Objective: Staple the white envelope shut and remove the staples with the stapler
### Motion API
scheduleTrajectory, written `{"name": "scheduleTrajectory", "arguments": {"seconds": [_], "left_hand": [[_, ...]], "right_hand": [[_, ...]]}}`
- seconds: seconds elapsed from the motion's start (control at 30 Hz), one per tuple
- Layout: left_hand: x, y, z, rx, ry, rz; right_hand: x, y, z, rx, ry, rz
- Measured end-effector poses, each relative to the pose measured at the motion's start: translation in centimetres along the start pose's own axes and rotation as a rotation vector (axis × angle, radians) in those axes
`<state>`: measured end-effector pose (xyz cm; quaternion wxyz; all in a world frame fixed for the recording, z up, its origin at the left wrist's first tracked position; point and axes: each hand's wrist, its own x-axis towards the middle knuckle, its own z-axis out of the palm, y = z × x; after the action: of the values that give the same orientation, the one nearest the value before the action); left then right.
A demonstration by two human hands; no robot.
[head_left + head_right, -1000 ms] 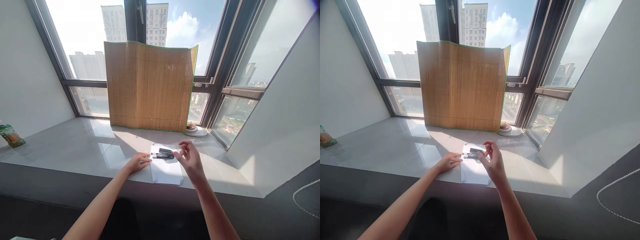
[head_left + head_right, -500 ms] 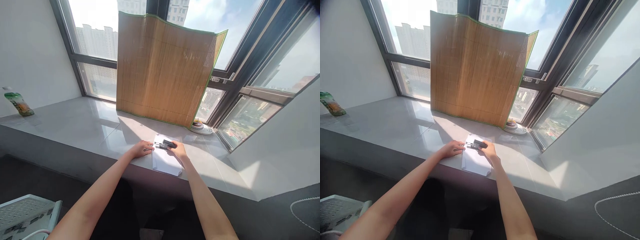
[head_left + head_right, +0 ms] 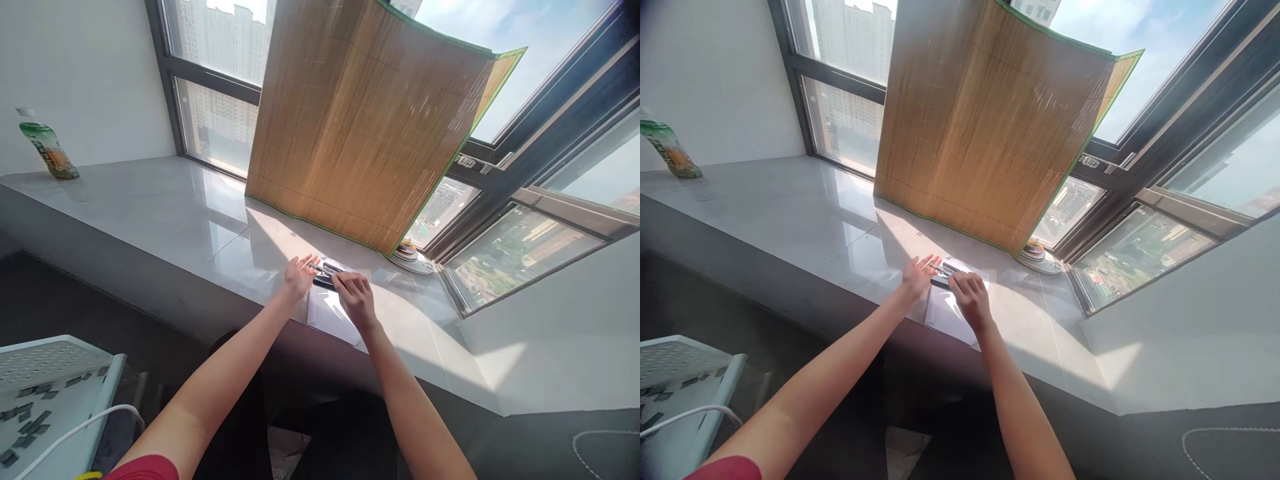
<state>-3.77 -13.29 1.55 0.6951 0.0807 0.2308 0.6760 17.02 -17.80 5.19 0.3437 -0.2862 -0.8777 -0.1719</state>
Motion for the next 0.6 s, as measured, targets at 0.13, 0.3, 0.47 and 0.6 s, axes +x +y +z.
{"name": "scheduleTrajectory", "arguments": {"seconds": [0.13,0.3,0.47,0.6], "left_hand": [[0.2,-0.7,0.3,-0.020,-0.013,-0.008],[0.3,0.0,-1.9,0.242,0.065,0.098],[-0.1,1.6,-3.7,0.618,0.000,0.156],[-0.7,2.5,-3.4,0.722,-0.122,0.169]], "right_hand": [[0.4,-0.7,-0.4,0.002,-0.067,-0.056],[0.2,-0.3,0.7,0.076,0.151,0.359],[-0.5,1.2,3.2,0.329,0.138,0.948],[-1.8,1.8,4.9,0.489,0.084,0.994]]}}
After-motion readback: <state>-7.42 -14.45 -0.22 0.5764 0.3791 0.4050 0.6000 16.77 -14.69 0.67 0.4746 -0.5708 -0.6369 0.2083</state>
